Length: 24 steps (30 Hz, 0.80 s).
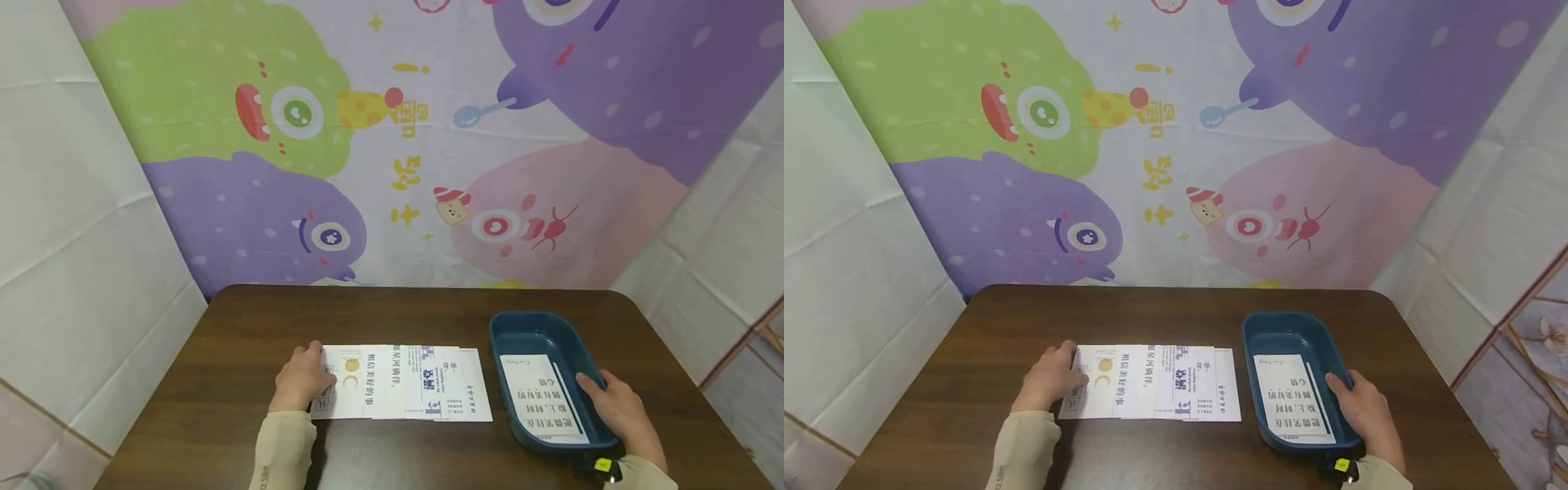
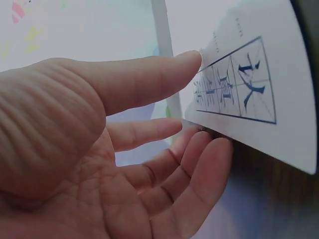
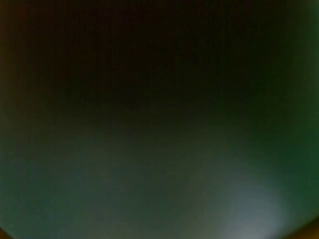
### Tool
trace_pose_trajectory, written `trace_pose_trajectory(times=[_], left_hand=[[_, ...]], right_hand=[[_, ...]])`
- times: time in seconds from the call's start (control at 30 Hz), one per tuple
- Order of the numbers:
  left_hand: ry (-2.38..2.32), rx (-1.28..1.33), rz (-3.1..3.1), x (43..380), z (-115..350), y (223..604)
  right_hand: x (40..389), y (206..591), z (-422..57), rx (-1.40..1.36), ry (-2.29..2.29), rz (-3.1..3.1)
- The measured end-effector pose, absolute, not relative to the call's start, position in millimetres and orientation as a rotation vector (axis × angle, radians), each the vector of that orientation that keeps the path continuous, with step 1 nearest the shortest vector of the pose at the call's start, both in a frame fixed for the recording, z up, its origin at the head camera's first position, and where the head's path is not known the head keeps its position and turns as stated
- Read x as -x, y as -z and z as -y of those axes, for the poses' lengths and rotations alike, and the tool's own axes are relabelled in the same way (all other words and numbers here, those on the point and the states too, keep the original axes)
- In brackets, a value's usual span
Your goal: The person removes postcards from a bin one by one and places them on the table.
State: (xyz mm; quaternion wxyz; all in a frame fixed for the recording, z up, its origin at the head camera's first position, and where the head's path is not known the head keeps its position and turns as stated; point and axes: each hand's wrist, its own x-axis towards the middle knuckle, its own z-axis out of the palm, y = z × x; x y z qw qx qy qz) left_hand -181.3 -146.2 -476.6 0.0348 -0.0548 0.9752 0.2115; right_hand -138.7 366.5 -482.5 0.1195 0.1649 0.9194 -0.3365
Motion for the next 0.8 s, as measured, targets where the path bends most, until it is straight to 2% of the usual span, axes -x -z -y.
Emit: trace_pose_trajectory(times=[0.8], left_hand=[[-0.667, 0.163, -2.976, 181.3, 142.6, 477.0]], right_hand=[[138.8, 482.3, -364.8, -0.505, 0.997, -2.693]])
